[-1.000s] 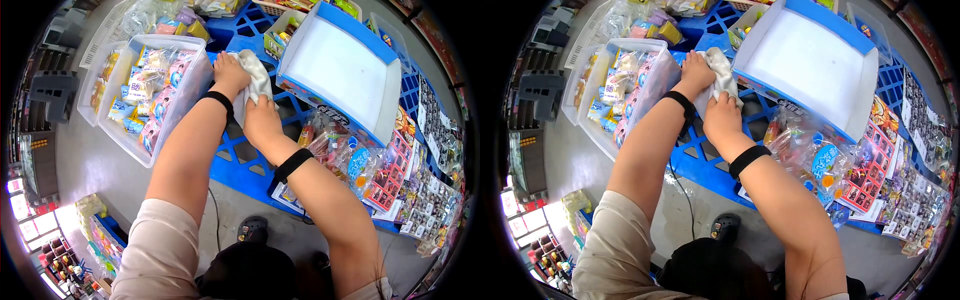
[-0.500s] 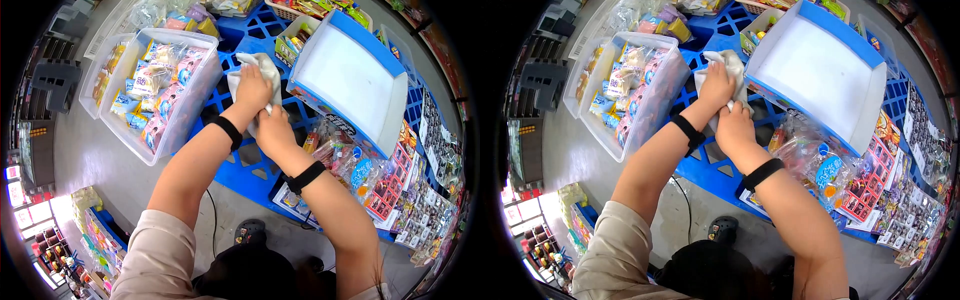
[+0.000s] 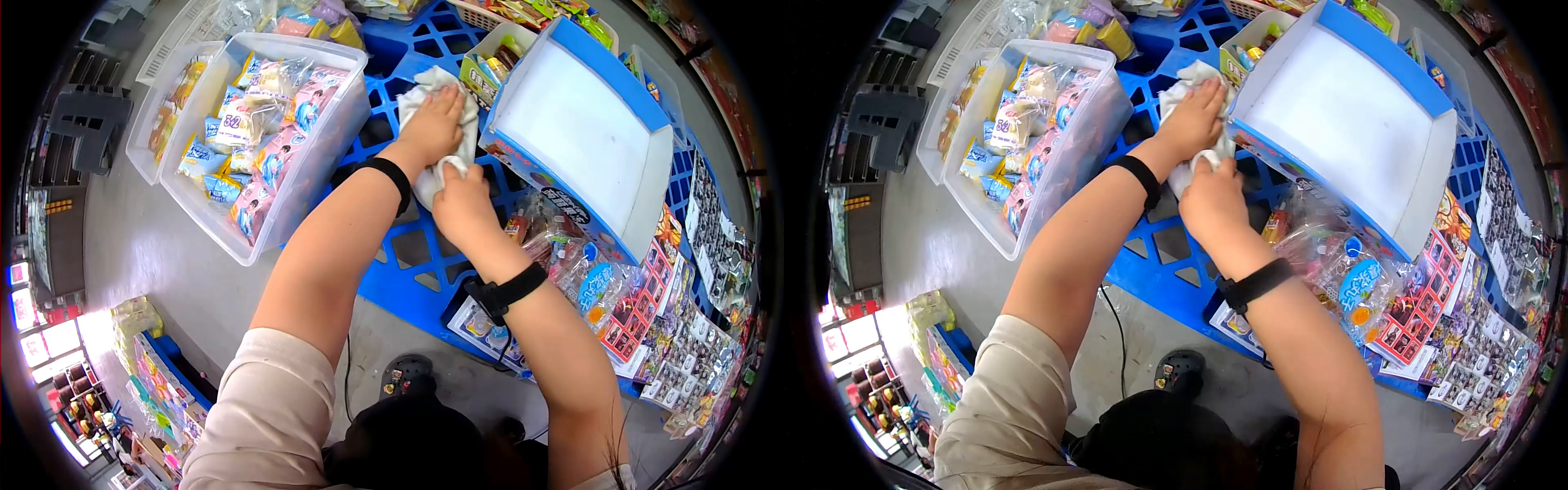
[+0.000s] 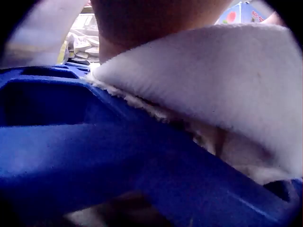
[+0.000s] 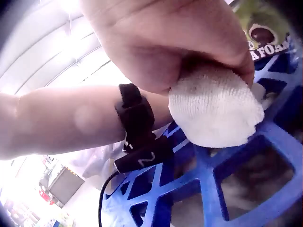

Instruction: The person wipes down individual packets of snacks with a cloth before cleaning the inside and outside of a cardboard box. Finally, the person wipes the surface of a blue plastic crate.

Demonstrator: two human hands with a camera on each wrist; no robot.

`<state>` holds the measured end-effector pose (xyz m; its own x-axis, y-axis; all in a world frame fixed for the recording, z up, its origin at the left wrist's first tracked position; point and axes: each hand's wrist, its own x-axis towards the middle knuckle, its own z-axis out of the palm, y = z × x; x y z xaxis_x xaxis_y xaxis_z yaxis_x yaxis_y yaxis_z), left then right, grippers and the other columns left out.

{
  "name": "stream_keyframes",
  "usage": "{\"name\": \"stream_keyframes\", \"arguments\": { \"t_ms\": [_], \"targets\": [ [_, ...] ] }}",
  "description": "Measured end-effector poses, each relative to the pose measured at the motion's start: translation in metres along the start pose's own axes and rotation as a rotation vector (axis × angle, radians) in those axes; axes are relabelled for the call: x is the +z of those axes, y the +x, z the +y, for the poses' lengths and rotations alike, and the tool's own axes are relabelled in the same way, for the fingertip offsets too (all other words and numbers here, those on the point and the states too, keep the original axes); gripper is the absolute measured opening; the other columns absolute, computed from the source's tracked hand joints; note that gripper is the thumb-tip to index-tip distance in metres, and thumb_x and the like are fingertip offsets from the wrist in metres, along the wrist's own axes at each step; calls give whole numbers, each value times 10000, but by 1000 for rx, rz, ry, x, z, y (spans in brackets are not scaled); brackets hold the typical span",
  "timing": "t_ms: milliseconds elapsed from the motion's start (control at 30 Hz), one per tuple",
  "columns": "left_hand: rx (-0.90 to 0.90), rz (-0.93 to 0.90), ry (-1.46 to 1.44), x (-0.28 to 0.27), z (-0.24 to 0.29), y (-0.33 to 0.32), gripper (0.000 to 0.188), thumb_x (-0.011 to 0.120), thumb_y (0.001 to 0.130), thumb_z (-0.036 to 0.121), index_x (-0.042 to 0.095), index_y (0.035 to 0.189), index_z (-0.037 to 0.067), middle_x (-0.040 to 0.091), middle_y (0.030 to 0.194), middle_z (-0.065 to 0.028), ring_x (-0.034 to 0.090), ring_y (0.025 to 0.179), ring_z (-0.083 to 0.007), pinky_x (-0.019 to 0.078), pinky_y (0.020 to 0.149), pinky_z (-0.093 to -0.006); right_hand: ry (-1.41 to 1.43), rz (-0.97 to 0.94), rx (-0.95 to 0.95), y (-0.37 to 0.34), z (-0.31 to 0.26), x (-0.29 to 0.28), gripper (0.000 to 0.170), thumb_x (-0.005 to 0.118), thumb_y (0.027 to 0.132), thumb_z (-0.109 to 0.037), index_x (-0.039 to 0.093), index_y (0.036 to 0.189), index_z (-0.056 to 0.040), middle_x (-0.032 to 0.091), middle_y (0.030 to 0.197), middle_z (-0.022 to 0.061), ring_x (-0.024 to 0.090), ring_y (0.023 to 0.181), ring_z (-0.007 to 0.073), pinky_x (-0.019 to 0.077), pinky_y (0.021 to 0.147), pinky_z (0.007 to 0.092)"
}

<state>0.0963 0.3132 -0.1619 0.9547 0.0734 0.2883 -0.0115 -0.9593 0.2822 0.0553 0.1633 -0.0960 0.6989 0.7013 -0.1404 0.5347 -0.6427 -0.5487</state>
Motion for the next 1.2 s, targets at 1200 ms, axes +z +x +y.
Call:
{"name": "stream_keyframes", "arguments": {
  "t_ms": [1200],
  "targets": [
    [-338, -279, 113, -73, 116, -145, 521, 580, 781, 323, 467, 1199, 32, 457, 1182, -160, 456, 1061, -298, 396, 864, -375, -334, -91, 449, 23, 14, 4, 605, 545, 785, -166, 300, 1299, 40, 244, 1297, 269, 356, 1146, 417, 411, 918, 429]
  ]
}}
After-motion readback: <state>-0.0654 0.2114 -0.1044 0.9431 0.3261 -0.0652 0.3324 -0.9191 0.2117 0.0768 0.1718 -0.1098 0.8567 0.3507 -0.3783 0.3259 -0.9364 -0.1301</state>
